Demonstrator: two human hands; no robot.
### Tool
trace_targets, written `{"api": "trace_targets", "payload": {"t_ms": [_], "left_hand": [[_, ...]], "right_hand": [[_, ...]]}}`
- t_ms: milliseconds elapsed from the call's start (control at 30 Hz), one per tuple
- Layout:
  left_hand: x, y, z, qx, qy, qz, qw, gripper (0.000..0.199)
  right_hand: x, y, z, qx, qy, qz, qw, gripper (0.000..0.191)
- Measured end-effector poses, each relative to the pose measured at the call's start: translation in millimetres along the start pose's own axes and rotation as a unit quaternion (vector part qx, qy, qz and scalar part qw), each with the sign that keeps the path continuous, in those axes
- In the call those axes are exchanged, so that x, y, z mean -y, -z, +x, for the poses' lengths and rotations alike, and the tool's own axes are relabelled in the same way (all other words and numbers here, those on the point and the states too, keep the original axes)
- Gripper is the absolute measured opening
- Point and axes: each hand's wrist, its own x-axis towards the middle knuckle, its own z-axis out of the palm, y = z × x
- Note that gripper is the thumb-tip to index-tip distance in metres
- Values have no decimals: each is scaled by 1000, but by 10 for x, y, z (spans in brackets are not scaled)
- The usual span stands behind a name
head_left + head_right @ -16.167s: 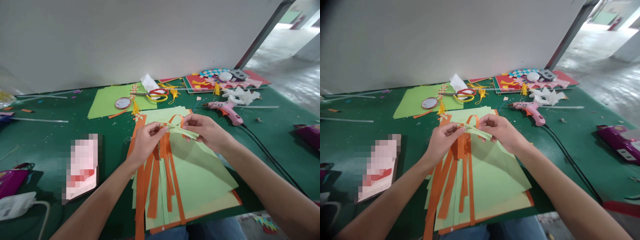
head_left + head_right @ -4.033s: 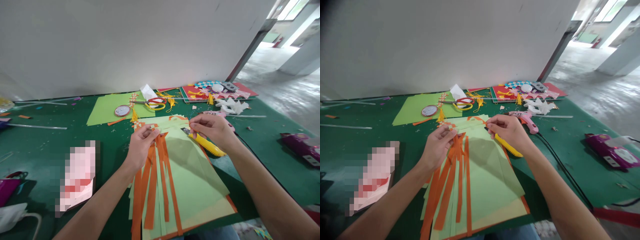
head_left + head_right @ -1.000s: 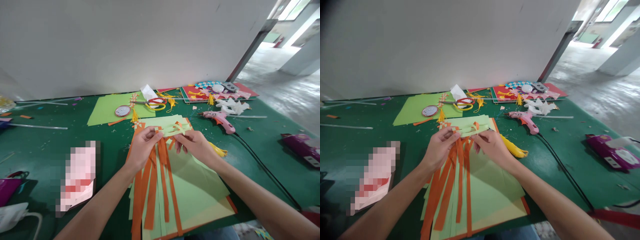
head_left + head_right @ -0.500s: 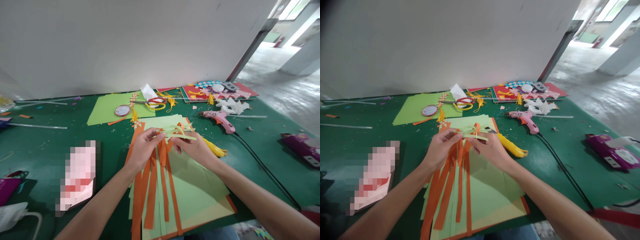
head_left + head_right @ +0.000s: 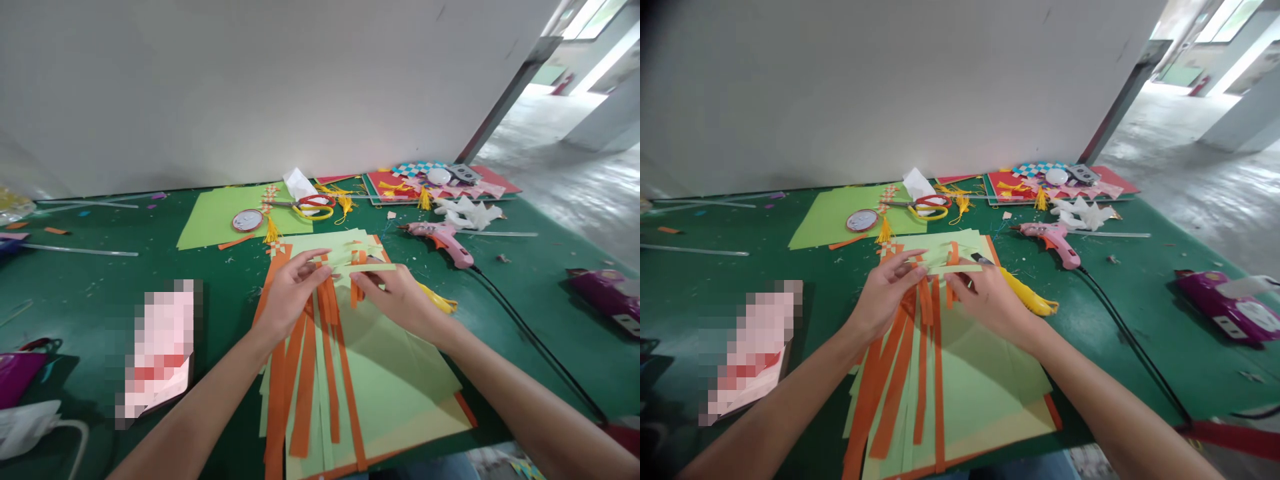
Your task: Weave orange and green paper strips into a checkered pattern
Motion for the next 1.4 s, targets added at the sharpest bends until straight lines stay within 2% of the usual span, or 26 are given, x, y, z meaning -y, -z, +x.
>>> {"api": "trace_targets", "payload": {"t_ms": [133, 300, 433, 500, 567, 667, 767, 967, 1200, 1300, 1400], "left_hand": [[-11, -8, -1, 0, -8, -20, 1000, 18], [-3, -2, 0, -8, 6, -28, 1000, 21], [-4, 10, -8, 14, 16, -23, 1000, 18], [-11, 15, -13, 29, 23, -19, 999, 18], [-21, 15, -17, 38, 24, -19, 999, 17], [-36, 7, -19, 50, 14, -25, 998, 17], [-35, 6, -20, 50, 10, -26, 998, 17], [-21, 30, -27, 41, 20, -30, 999, 18], [-52, 13, -14, 10, 2, -61, 998, 17], [-52, 9, -8, 1, -1, -78, 997, 20], [-49, 10, -5, -3, -1, -90, 996, 18]], "right_hand": [[-49, -2, 5, 14, -23, -46, 999, 35], [-168, -21, -4, -6, -14, -158, 987, 30], [-193, 0, 4, 11, -24, -168, 985, 30], [-167, 22, 13, 31, -35, -102, 994, 30], [-126, 45, 22, 53, -64, 23, 996, 25], [-66, 83, 40, 89, -123, 224, 963, 19], [-38, 126, 54, 120, -154, 341, 920, 23], [-107, 176, 49, 190, -190, 448, 853, 28], [-157, 198, 72, 217, -184, 548, 786, 41], [-126, 219, 88, 215, -199, 554, 779, 46], [-94, 219, 91, 189, -230, 536, 790, 42]]}}
